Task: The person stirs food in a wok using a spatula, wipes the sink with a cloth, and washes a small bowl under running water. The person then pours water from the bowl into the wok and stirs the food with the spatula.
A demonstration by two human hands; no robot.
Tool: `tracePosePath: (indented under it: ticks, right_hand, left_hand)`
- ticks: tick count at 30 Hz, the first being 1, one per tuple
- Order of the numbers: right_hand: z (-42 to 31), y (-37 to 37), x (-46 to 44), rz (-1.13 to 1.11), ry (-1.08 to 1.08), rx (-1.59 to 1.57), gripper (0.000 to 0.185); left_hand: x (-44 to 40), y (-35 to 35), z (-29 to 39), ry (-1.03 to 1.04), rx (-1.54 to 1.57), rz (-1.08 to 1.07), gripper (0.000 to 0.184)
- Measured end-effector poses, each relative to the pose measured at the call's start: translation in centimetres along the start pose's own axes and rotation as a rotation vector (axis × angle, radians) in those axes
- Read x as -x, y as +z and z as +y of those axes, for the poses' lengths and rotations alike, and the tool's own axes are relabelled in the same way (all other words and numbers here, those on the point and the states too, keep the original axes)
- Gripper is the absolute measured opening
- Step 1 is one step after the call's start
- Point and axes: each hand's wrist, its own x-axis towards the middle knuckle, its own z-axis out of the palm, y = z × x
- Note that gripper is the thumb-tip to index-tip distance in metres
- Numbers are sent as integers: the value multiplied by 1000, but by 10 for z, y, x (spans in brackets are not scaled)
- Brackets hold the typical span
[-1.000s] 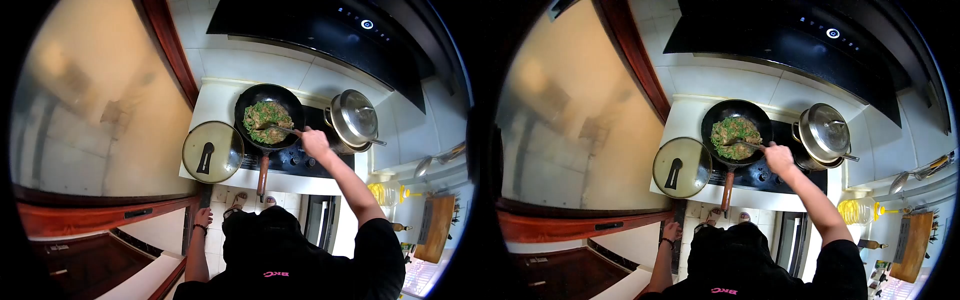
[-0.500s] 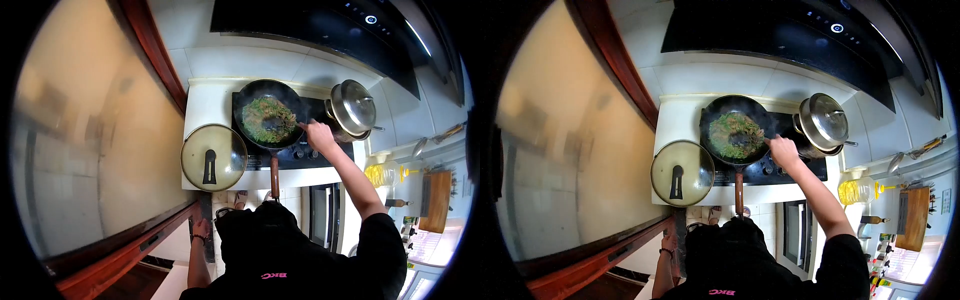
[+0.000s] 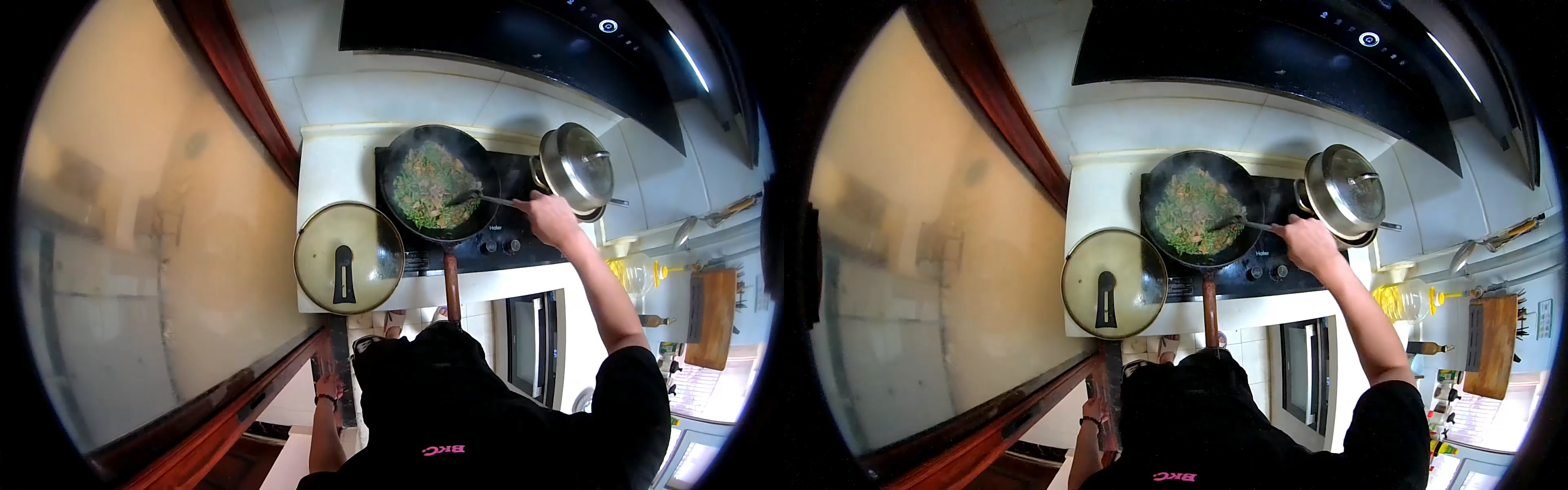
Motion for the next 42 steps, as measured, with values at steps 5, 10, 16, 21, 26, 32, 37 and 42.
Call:
tracePosePath:
  ticks: [5, 10, 16, 21, 26, 32, 37, 42]
  right_hand:
    - [-18, 9, 9, -159, -41, 31, 36]
    - [-34, 59, -35, 68, 92, -113, 53]
    - [-80, 58, -64, 42, 18, -89, 58]
    - [-42, 41, -35, 13, -27, -37, 36]
    - [-15, -4, 16, -44, 15, 55, 33]
    - [-44, 43, 7, -21, 39, -66, 21]
    - [-23, 69, -37, 57, 281, -425, 32]
    - [-4, 59, -24, 124, 280, -699, 29]
  left_hand:
    - [0, -12, -26, -152, 83, 11, 31]
    - [0, -7, -17, -142, -65, 25, 31]
    - [-37, -29, -44, -186, 42, -71, 34]
    - [-50, -44, -66, -203, 10, -114, 37]
    - [-37, -37, -71, -309, 11, 6, 35]
    - [-59, -44, -81, -234, -148, -84, 31]
    - [-31, -34, -37, -308, 34, -61, 25]
    - [3, -22, -22, -301, -95, 75, 52]
